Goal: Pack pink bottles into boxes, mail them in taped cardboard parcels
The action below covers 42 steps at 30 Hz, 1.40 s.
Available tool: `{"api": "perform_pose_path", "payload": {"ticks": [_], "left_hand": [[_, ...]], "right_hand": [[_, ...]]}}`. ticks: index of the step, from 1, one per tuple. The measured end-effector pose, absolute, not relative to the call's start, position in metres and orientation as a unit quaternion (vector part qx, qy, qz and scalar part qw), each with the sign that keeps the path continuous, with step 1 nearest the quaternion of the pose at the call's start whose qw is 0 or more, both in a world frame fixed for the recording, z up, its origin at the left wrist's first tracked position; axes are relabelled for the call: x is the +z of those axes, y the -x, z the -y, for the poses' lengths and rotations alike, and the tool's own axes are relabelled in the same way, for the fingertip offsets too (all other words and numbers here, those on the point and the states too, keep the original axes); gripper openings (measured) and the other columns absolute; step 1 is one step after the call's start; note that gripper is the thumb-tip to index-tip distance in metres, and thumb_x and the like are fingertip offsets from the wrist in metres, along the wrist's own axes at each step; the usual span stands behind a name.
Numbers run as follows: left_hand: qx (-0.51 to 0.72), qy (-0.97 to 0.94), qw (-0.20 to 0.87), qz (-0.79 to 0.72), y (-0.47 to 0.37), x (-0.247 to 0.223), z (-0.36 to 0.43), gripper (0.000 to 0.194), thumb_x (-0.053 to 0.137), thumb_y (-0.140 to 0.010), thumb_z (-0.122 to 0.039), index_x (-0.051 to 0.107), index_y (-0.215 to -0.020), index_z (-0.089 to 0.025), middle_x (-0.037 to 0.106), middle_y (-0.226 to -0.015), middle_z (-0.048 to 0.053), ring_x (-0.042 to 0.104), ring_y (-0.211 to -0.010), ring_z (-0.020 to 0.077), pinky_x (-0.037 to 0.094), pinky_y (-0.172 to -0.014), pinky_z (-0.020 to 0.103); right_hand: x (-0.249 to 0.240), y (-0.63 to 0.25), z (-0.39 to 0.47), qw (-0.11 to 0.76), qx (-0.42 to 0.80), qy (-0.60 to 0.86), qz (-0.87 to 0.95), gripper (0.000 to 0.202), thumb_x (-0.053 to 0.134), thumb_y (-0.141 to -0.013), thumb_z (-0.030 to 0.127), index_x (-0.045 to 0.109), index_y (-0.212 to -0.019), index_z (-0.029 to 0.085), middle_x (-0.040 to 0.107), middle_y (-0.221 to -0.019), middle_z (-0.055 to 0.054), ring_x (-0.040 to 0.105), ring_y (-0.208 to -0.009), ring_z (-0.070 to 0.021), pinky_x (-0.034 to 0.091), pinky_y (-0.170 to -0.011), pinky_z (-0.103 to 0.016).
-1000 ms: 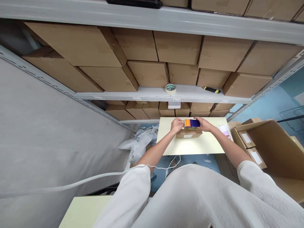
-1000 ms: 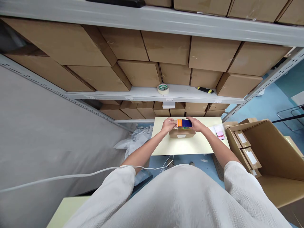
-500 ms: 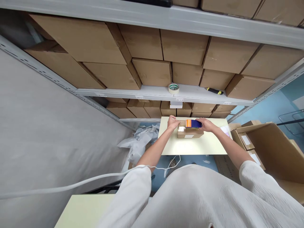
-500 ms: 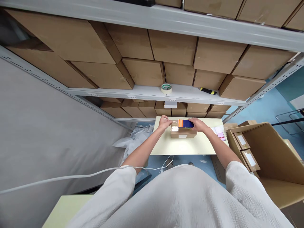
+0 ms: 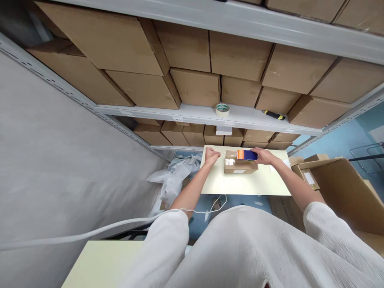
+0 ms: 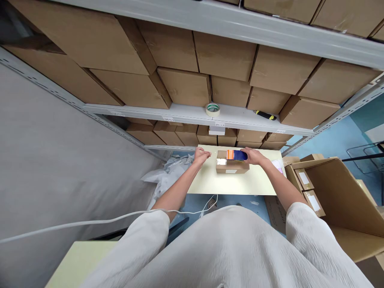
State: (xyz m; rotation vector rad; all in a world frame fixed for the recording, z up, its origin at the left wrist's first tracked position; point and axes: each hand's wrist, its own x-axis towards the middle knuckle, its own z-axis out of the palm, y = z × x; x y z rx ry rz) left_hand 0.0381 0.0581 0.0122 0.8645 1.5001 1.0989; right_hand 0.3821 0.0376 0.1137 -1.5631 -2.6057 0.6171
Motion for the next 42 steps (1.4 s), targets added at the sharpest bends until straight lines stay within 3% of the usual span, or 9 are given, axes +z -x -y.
{"api": "perform_pose_path", "payload": {"ticks": [6,12,23,33,40,42], "left_hand": [[0.468,-0.338,0.550,-0.603,-0.029,0.003,-0.051,0.052,0.074,-0.065,-0.006,0.039,-0.097,-0.028,0.067,-0.070,-0.008,0.073,-0.074,0.0164,0.053,-0.080,0.029],[0.481,-0.331,0.543,-0.604,-0.036,-0.013,-0.042,0.049,0.073,-0.066,-0.009,0.040,-0.097,-0.028,0.066,-0.068,-0.010,0.074,-0.077,0.0165,0.054,-0.087,0.031],[0.485,-0.295,0.533,-0.628,-0.043,-0.047,-0.037,0.049,0.084,-0.073,-0.023,0.043,-0.100,-0.028,0.065,-0.074,-0.008,0.069,-0.075,0.0154,0.050,-0.081,0.027],[0.448,-0.275,0.577,-0.625,-0.072,-0.069,-0.034,0.042,0.083,-0.078,-0.022,0.046,-0.098,-0.027,0.064,-0.073,-0.007,0.070,-0.076,0.0178,0.050,-0.083,0.030],[0.397,-0.293,0.518,-0.699,-0.074,-0.059,-0.036,0.049,0.088,-0.074,-0.019,0.050,-0.104,-0.027,0.069,-0.102,0.004,0.071,-0.100,0.0249,0.049,-0.091,0.033],[0.414,-0.313,0.495,-0.697,-0.072,-0.055,-0.032,0.043,0.085,-0.076,-0.016,0.052,-0.102,-0.027,0.069,-0.105,0.005,0.070,-0.102,0.0248,0.050,-0.093,0.034]], "right_hand": [[0.109,-0.393,-0.045,0.014,0.184,0.501,0.845,0.071,0.086,-0.079,0.029,0.067,-0.147,0.023,0.072,-0.126,-0.013,0.070,-0.110,-0.0322,0.055,-0.088,-0.037],[0.108,-0.386,-0.047,-0.011,0.166,0.495,0.853,0.071,0.083,-0.079,0.028,0.066,-0.148,0.024,0.070,-0.121,-0.012,0.069,-0.107,-0.0310,0.054,-0.085,-0.035],[0.114,-0.369,-0.053,-0.053,0.146,0.492,0.857,0.073,0.083,-0.080,0.029,0.065,-0.151,0.027,0.072,-0.120,-0.012,0.067,-0.108,-0.0320,0.053,-0.087,-0.035],[0.116,-0.365,-0.058,-0.067,0.144,0.493,0.855,0.072,0.084,-0.082,0.034,0.065,-0.151,0.025,0.076,-0.121,-0.012,0.069,-0.107,-0.0319,0.053,-0.091,-0.036],[0.115,-0.361,-0.056,-0.066,0.139,0.497,0.854,0.071,0.084,-0.082,0.034,0.066,-0.150,0.024,0.076,-0.122,-0.014,0.070,-0.107,-0.0332,0.053,-0.093,-0.038],[0.117,-0.359,-0.055,-0.065,0.141,0.496,0.854,0.069,0.084,-0.082,0.033,0.067,-0.148,0.023,0.076,-0.121,-0.014,0.070,-0.107,-0.0328,0.053,-0.092,-0.037]]}}
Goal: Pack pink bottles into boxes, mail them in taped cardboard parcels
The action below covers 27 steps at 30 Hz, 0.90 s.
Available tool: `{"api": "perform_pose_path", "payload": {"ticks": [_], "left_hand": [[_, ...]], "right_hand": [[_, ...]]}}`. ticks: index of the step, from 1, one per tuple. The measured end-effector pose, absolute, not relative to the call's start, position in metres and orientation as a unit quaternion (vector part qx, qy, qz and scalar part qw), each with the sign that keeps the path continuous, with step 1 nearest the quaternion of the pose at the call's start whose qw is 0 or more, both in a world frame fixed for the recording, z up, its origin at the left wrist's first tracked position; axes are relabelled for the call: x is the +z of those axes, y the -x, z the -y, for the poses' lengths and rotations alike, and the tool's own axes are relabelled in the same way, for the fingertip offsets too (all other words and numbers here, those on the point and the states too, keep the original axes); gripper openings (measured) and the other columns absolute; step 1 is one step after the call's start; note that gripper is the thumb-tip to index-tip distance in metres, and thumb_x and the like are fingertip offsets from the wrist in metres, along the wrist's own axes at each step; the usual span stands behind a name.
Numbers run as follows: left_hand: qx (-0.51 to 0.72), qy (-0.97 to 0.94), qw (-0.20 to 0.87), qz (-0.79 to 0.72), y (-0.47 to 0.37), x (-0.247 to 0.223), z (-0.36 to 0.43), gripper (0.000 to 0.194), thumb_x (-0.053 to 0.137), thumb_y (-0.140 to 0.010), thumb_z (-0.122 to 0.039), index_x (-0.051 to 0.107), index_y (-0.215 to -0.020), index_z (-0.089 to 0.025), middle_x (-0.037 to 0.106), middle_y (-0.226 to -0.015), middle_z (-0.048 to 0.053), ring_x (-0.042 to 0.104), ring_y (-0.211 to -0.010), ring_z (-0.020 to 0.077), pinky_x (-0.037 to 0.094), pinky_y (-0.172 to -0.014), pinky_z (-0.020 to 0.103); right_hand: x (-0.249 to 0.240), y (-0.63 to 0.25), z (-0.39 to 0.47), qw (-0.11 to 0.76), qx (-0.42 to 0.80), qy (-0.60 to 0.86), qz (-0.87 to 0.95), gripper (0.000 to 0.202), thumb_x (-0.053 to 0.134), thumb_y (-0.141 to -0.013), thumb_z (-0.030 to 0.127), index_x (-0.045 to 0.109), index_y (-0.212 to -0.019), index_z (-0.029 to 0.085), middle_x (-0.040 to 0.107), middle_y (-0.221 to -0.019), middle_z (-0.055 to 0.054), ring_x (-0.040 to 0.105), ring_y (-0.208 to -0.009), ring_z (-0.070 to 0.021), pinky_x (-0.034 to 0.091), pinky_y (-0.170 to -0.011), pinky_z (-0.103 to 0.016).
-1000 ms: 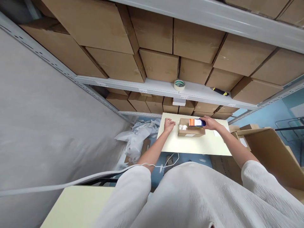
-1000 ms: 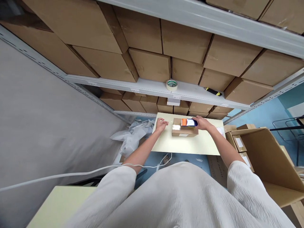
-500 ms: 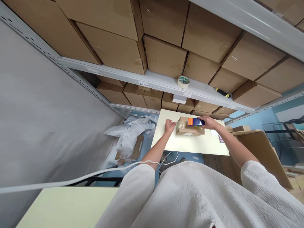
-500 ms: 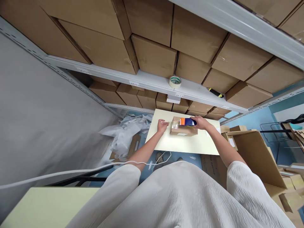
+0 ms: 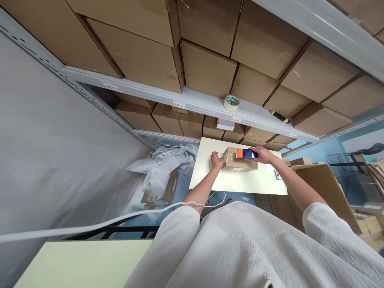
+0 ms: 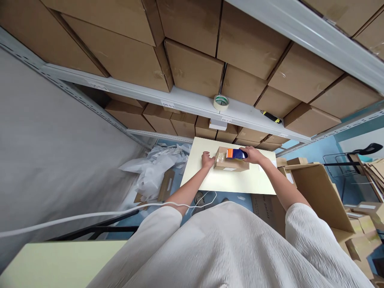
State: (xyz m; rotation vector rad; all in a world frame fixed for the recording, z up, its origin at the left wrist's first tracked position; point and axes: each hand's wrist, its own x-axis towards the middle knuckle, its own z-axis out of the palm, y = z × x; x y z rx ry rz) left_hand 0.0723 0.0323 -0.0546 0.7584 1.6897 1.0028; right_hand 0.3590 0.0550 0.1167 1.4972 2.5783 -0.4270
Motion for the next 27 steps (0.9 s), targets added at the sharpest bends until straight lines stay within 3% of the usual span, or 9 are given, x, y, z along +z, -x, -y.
{"api": "perform_pose_path", "payload": {"ticks": [3,5,11,16,21,27], "left_hand": [[0.471,-0.399,0.469,-0.632,-0.073,-0.046,-0.028,0.025,0.071,-0.087,-0.012,0.058,-0.103,-0.027,0.071,-0.103,0.004,0.070,-0.100,0.0224,0.052,-0.095,0.033],[0.479,-0.500,0.419,-0.587,-0.075,-0.039,-0.027,0.021,0.062,-0.092,-0.010,0.063,-0.106,-0.026,0.072,-0.112,0.006,0.069,-0.110,0.0233,0.053,-0.100,0.036],[0.306,-0.765,0.275,-0.495,-0.072,-0.030,-0.024,0.032,0.050,-0.099,-0.006,0.069,-0.120,-0.021,0.073,-0.129,0.011,0.064,-0.123,0.0286,0.053,-0.104,0.043],[0.249,-0.804,0.219,-0.493,-0.066,-0.033,-0.015,0.040,0.047,-0.104,-0.008,0.065,-0.138,-0.020,0.068,-0.146,0.013,0.061,-0.133,0.0295,0.052,-0.106,0.045],[0.219,-0.817,0.196,-0.495,-0.068,-0.033,-0.014,0.043,0.048,-0.105,-0.007,0.064,-0.142,-0.020,0.066,-0.149,0.014,0.061,-0.136,0.0294,0.051,-0.107,0.044],[0.192,-0.832,0.167,-0.493,-0.069,-0.034,-0.014,0.050,0.048,-0.102,-0.002,0.061,-0.148,-0.018,0.064,-0.153,0.016,0.059,-0.141,0.0299,0.048,-0.111,0.043]], "right_hand": [[0.120,-0.354,-0.052,0.070,-0.148,-0.491,-0.856,0.065,0.081,-0.084,0.030,0.067,-0.146,0.023,0.076,-0.123,-0.013,0.070,-0.107,-0.0313,0.053,-0.091,-0.036],[0.122,-0.350,-0.051,0.077,-0.150,-0.493,-0.854,0.062,0.079,-0.085,0.029,0.066,-0.145,0.023,0.076,-0.126,-0.013,0.070,-0.108,-0.0302,0.052,-0.090,-0.034],[0.124,-0.339,-0.050,0.123,-0.148,-0.511,-0.838,0.055,0.078,-0.084,0.027,0.064,-0.137,0.021,0.074,-0.129,-0.014,0.069,-0.113,-0.0310,0.050,-0.091,-0.034],[0.131,-0.332,-0.055,0.211,-0.151,-0.524,-0.811,0.037,0.075,-0.084,0.022,0.063,-0.119,0.022,0.077,-0.120,-0.012,0.070,-0.109,-0.0316,0.043,-0.093,-0.036],[0.136,-0.329,-0.060,0.254,-0.153,-0.503,-0.812,0.041,0.076,-0.079,0.018,0.060,-0.116,0.022,0.077,-0.118,-0.012,0.071,-0.104,-0.0311,0.036,-0.096,-0.038],[0.138,-0.352,-0.061,0.274,-0.152,-0.498,-0.809,0.036,0.076,-0.083,0.022,0.059,-0.115,0.022,0.078,-0.115,-0.012,0.071,-0.106,-0.0322,0.034,-0.098,-0.039]]}}
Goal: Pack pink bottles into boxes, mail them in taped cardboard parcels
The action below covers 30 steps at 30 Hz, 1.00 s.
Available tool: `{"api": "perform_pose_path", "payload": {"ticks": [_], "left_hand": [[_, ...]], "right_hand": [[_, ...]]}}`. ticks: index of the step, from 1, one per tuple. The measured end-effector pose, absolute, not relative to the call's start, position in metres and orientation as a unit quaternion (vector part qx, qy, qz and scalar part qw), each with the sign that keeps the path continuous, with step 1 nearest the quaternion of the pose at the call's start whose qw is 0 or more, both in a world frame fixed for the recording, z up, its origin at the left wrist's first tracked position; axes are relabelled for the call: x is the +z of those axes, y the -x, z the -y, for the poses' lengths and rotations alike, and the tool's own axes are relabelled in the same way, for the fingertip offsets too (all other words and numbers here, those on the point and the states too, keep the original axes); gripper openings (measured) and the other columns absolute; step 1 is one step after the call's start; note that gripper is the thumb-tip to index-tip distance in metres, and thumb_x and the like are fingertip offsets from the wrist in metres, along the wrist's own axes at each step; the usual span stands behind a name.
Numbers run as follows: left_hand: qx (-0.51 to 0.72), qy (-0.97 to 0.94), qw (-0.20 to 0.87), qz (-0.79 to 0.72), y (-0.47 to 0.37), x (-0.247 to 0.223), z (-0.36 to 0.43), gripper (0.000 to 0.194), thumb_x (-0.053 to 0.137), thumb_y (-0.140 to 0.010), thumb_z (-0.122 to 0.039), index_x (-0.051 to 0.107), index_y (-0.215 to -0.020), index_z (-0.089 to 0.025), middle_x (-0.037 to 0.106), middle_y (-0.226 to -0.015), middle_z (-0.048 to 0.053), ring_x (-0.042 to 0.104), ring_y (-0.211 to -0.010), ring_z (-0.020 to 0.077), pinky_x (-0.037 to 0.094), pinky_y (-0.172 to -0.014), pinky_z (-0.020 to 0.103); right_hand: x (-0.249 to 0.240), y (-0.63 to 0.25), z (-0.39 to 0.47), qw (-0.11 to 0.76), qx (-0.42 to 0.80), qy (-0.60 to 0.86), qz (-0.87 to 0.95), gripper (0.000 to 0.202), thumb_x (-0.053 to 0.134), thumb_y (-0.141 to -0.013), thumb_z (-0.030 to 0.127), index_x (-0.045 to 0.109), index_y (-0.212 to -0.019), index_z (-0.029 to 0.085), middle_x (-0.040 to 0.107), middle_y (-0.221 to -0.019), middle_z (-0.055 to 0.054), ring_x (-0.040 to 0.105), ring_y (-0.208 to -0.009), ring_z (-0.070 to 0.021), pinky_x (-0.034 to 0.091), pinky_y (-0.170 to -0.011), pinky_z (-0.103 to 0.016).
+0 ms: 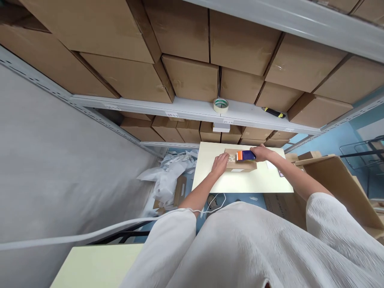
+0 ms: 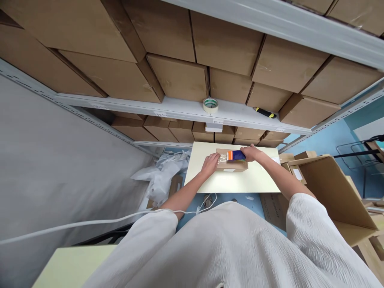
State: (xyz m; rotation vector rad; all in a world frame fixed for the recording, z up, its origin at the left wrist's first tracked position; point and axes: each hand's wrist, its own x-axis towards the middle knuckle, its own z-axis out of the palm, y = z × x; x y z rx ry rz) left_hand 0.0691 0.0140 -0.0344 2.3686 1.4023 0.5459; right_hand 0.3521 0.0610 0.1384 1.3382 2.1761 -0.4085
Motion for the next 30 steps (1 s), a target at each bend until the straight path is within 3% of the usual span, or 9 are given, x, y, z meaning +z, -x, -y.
{"api": "perform_pose_path", "payload": {"ticks": [12,23,30], "left_hand": [[0.090,-0.853,0.115,-0.501,-0.073,-0.046,-0.015,0.074,0.039,-0.096,0.004,0.047,-0.165,-0.019,0.052,-0.168,0.016,0.046,-0.155,0.0303,0.041,-0.120,0.047],[0.043,-0.843,0.099,-0.527,-0.080,-0.035,-0.018,0.071,0.036,-0.099,-0.001,0.046,-0.167,-0.020,0.051,-0.168,0.018,0.047,-0.156,0.0320,0.042,-0.121,0.051],[0.051,-0.839,0.104,-0.532,-0.081,-0.032,-0.018,0.069,0.038,-0.099,-0.002,0.052,-0.163,-0.022,0.053,-0.166,0.017,0.049,-0.154,0.0316,0.042,-0.121,0.049]], "right_hand": [[0.119,-0.477,-0.037,0.251,-0.142,-0.510,-0.810,0.032,0.072,-0.085,0.021,0.059,-0.115,0.022,0.077,-0.114,-0.014,0.069,-0.105,-0.0329,0.035,-0.097,-0.040],[0.098,-0.541,-0.045,0.239,-0.174,-0.511,-0.807,0.029,0.071,-0.090,0.035,0.060,-0.113,0.022,0.080,-0.112,-0.013,0.072,-0.097,-0.0318,0.036,-0.097,-0.040],[0.094,-0.552,-0.034,0.236,-0.181,-0.523,-0.799,0.033,0.071,-0.089,0.032,0.060,-0.119,0.022,0.079,-0.115,-0.014,0.072,-0.098,-0.0312,0.036,-0.098,-0.039]]}}
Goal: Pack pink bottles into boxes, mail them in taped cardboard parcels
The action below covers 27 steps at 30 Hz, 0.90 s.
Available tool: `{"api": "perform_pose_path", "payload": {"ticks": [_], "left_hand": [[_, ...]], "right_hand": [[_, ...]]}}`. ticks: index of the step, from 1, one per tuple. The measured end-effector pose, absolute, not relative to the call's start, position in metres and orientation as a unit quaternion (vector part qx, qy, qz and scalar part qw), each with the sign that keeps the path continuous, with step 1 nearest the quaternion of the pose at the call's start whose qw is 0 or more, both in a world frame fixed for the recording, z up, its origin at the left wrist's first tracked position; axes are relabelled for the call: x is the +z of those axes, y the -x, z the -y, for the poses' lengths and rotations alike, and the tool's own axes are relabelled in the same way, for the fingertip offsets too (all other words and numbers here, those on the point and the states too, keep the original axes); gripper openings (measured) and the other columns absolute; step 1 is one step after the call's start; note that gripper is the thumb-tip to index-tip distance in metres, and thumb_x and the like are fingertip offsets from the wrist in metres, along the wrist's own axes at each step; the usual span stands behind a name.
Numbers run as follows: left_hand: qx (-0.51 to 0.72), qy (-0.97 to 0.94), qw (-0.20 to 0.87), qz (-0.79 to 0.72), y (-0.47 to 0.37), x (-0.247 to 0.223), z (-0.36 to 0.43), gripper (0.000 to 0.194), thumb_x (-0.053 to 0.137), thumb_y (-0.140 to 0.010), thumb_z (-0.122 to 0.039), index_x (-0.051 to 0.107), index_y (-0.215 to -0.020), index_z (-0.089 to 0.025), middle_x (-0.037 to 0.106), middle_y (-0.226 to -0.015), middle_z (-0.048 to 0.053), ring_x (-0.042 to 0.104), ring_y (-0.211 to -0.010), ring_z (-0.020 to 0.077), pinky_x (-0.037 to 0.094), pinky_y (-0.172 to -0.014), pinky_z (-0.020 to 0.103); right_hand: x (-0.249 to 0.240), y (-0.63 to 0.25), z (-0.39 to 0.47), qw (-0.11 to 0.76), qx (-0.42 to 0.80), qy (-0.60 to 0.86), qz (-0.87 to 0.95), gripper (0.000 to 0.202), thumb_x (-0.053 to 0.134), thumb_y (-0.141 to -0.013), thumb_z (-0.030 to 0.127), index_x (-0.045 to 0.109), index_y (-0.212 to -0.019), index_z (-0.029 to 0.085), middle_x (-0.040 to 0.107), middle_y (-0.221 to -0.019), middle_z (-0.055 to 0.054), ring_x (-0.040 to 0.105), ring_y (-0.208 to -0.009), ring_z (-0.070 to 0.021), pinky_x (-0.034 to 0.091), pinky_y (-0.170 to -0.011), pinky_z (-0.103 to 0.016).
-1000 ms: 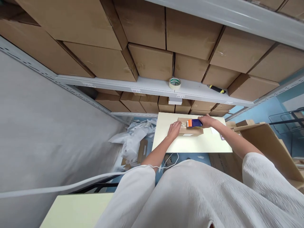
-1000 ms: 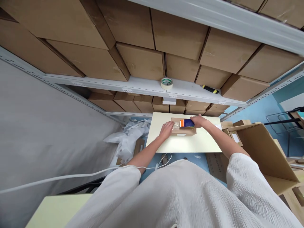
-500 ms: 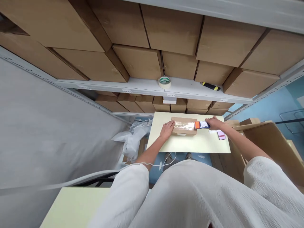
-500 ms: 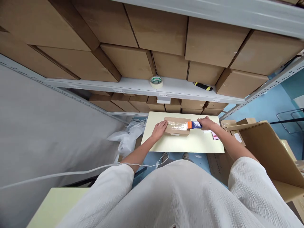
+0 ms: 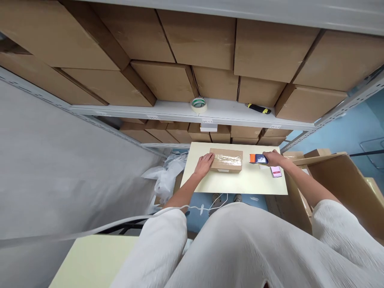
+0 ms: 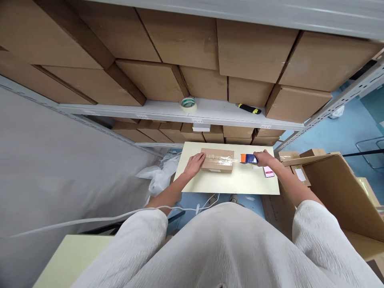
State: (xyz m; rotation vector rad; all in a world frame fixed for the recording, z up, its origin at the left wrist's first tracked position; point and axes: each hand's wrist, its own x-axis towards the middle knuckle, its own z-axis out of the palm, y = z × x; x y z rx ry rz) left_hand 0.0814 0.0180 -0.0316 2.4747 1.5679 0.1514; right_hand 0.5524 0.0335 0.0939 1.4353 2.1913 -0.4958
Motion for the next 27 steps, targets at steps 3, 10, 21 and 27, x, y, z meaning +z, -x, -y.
{"api": "perform_pose_path", "payload": {"ticks": [3,10,21,27], "left_hand": [[0.056,-0.837,0.106,-0.533,-0.082,-0.030,-0.018,0.070,0.039,-0.098,-0.002,0.052,-0.163,-0.023,0.054,-0.166,0.017,0.049,-0.153,0.0319,0.043,-0.120,0.050],[0.054,-0.837,0.109,-0.533,-0.082,-0.026,-0.017,0.070,0.038,-0.098,-0.002,0.050,-0.164,-0.024,0.053,-0.167,0.016,0.049,-0.152,0.0313,0.042,-0.121,0.050],[0.047,-0.837,0.107,-0.534,-0.084,-0.025,-0.016,0.067,0.037,-0.100,-0.004,0.051,-0.163,-0.022,0.053,-0.167,0.017,0.048,-0.153,0.0320,0.043,-0.120,0.050],[0.061,-0.836,0.115,-0.534,-0.086,-0.027,-0.016,0.068,0.039,-0.100,-0.005,0.049,-0.165,-0.023,0.052,-0.167,0.017,0.048,-0.153,0.0324,0.044,-0.120,0.049]], "right_hand": [[0.095,-0.551,-0.034,0.238,-0.172,-0.521,-0.802,0.034,0.071,-0.088,0.027,0.060,-0.120,0.021,0.078,-0.116,-0.014,0.072,-0.100,-0.0313,0.035,-0.099,-0.039],[0.091,-0.550,-0.032,0.258,-0.158,-0.520,-0.799,0.039,0.071,-0.086,0.022,0.060,-0.123,0.020,0.078,-0.116,-0.016,0.071,-0.105,-0.0330,0.035,-0.099,-0.040],[0.069,-0.496,-0.038,0.318,-0.127,-0.539,-0.770,0.052,0.074,-0.082,0.018,0.061,-0.132,0.016,0.077,-0.123,-0.021,0.074,-0.111,-0.0345,0.039,-0.100,-0.042],[0.064,-0.471,-0.057,0.319,-0.146,-0.540,-0.765,0.046,0.079,-0.081,0.026,0.069,-0.125,0.018,0.078,-0.118,-0.022,0.075,-0.112,-0.0386,0.042,-0.106,-0.048]]}}
